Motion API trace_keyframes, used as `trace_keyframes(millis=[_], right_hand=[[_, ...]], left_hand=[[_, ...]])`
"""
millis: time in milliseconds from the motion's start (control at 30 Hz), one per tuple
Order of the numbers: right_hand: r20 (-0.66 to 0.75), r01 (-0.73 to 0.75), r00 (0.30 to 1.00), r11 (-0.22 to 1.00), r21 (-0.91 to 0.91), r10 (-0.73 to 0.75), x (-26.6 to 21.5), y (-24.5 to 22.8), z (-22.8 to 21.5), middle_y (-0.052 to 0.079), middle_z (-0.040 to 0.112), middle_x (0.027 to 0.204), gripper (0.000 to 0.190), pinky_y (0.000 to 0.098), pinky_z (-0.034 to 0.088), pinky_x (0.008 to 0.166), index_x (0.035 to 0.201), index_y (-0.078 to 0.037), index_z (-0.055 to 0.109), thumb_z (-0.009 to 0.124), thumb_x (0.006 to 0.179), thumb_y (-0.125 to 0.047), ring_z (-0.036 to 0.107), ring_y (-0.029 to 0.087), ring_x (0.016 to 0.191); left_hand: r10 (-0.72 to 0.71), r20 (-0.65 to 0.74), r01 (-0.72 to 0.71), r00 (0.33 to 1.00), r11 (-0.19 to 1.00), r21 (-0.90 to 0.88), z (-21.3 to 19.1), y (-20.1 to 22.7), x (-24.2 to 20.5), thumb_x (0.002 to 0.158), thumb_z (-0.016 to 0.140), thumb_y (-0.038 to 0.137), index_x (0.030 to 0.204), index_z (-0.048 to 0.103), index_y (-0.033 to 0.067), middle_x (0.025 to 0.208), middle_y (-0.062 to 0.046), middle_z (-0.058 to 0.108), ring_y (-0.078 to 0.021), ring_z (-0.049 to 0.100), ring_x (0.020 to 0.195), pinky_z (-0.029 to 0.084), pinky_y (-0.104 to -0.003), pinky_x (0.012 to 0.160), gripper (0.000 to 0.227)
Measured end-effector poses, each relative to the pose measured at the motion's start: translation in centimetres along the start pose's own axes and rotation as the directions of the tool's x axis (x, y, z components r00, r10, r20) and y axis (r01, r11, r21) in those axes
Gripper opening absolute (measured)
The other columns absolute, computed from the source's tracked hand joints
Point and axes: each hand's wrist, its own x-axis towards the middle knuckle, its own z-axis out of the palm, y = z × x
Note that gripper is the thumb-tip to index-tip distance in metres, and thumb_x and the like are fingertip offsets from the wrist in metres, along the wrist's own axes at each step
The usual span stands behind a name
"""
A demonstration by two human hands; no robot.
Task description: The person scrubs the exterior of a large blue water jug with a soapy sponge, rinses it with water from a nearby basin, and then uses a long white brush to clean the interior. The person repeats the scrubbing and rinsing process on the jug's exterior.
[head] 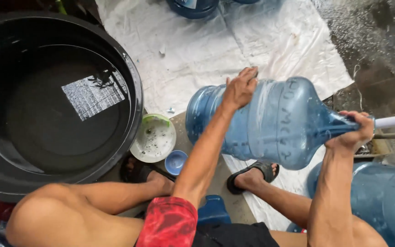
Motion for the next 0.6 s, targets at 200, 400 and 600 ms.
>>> trace_keyframes(millis=[200, 400, 600], right_hand=[[-0.227, -0.087, 0.972, 0.986, -0.141, 0.053, -0.1, -0.3, 1.0, 0.009, 0.058, 0.060, 0.011, 0.0289, 0.047, 0.060, 0.055, -0.010, 0.051, 0.058, 0.056, -0.018, 0.059, 0.020, 0.059], [-0.134, -0.074, 0.989, 0.996, -0.049, 0.067, -1.2, 1.8, -0.8, 0.006, 0.055, 0.059, 0.011, 0.0292, 0.045, 0.064, 0.057, -0.010, 0.052, 0.056, 0.057, -0.020, 0.059, 0.021, 0.062], [-0.099, -0.069, 0.993, 0.998, 0.000, 0.069, -1.6, 2.0, -2.0, 0.000, 0.047, 0.057, 0.009, 0.0277, 0.044, 0.067, 0.056, -0.010, 0.052, 0.058, 0.056, -0.016, 0.060, 0.020, 0.061]], left_hand=[[0.462, -0.309, -0.387, 0.831, 0.880, 0.273, 10.0, -3.7, -19.6, 0.085, 0.050, 0.015, 0.141, 0.035, 0.0070, 0.146, -0.021, 0.035, -0.0431, 0.027, 0.140, 0.012, -0.067, 0.112, 0.058], [0.498, -0.328, -0.441, 0.803, 0.866, 0.235, 5.4, -4.2, -17.7, 0.096, 0.048, 0.009, 0.149, 0.016, 0.0077, 0.155, -0.020, 0.011, -0.0566, 0.012, 0.140, 0.015, -0.066, 0.114, 0.063], [0.219, -0.187, -0.220, 0.958, 0.975, 0.015, -0.9, -5.6, -0.3, 0.086, 0.051, 0.023, 0.140, 0.041, 0.0134, 0.148, -0.013, 0.037, -0.0307, 0.035, 0.138, 0.036, -0.046, 0.108, 0.056]])
